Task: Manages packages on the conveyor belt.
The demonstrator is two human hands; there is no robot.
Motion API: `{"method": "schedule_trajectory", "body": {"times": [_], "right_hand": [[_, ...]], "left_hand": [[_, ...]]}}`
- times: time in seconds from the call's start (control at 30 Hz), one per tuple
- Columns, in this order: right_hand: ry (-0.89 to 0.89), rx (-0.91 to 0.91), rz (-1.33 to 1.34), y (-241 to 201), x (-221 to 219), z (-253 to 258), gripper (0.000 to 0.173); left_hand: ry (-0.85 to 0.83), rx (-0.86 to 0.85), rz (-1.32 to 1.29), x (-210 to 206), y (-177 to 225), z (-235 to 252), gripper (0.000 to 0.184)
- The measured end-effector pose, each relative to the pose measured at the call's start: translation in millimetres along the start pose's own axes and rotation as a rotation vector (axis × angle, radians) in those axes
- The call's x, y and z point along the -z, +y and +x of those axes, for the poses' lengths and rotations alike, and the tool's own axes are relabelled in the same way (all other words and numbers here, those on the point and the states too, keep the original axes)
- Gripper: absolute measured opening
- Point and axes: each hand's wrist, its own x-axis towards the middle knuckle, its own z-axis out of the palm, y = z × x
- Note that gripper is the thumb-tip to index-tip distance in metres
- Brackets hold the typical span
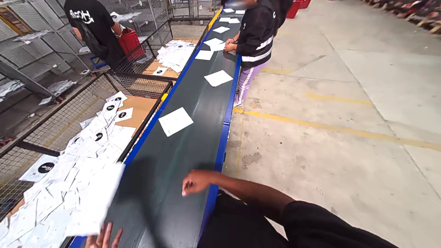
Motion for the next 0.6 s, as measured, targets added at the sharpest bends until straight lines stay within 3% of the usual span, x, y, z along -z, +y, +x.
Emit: {"method": "schedule_trajectory", "body": {"times": [0.07, 0.13, 0.3, 0.37, 0.43, 0.5, 0.6], "right_hand": [[0.131, -0.073, -0.156, 29, 24, 16, 0.028], [0.241, -0.189, -0.256, 55, 50, 35, 0.034], [0.39, -0.372, -0.374, 104, 91, 93, 0.052], [0.321, -0.399, -0.458, 122, 84, 109, 0.055], [0.25, -0.346, -0.547, 130, 62, 115, 0.046], [0.311, -0.187, -0.671, 118, 32, 114, 0.032], [0.216, -0.077, -0.66, 72, -15, 97, 0.029]], "left_hand": [[0.055, 0.026, 0.052, -2, 7, 15, 0.057], [0.127, 0.096, 0.109, -20, -2, 11, 0.052], [0.03, 0.358, 0.126, -71, -62, -49, 0.046], [0.047, 0.454, 0.108, -86, -87, -73, 0.043], [0.075, 0.522, 0.072, -97, -106, -90, 0.042], [0.098, 0.561, 0.024, -102, -120, -102, 0.044], [0.144, 0.584, -0.073, -115, -133, -108, 0.05]]}}
